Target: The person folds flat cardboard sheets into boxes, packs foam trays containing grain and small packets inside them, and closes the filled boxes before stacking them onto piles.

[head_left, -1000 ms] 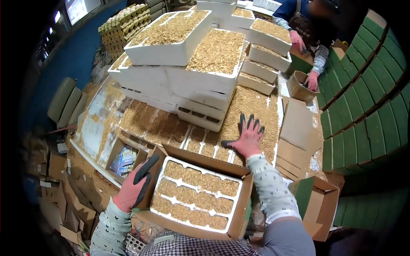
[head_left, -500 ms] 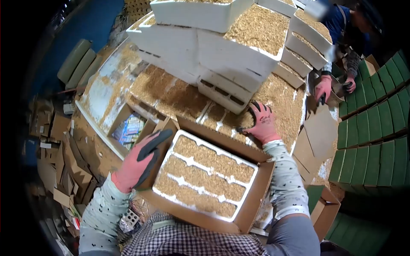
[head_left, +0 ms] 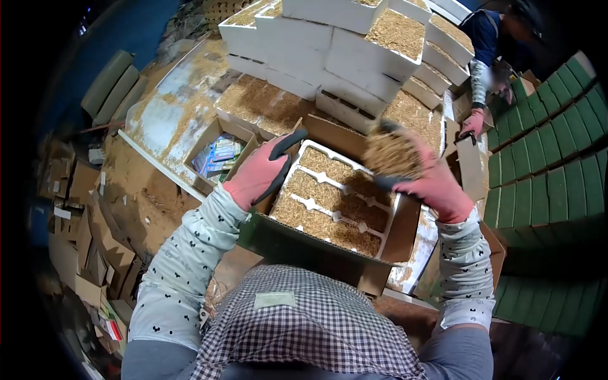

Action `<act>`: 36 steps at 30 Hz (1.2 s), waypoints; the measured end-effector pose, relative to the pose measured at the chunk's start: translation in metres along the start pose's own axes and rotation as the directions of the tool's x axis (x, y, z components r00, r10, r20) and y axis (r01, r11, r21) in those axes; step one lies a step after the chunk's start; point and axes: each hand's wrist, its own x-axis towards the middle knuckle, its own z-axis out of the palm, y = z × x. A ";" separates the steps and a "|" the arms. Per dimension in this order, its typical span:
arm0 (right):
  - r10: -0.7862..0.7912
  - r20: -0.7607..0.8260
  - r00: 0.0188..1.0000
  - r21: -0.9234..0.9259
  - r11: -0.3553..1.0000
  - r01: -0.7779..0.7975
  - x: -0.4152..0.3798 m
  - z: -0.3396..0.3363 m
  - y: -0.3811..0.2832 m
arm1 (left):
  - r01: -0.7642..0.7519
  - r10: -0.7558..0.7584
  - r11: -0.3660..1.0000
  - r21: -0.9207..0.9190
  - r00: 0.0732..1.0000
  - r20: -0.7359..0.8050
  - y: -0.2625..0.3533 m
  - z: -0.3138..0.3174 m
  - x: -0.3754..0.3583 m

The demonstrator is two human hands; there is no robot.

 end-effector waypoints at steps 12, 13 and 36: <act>0.159 0.305 0.939 -0.621 0.781 0.069 -0.008 0.058 0.000 | 0.061 -0.067 0.990 -0.128 0.997 -0.042 0.000 -0.017 -0.018; 0.002 0.131 0.991 -0.540 0.839 0.069 -0.006 0.031 -0.002 | 0.276 -0.308 0.923 -0.267 0.947 -0.087 0.002 -0.033 -0.022; 0.201 -0.761 0.617 -0.292 0.743 -0.603 -0.061 -0.199 0.180 | 0.257 -0.040 0.946 0.195 0.693 -0.720 -0.019 -0.113 0.009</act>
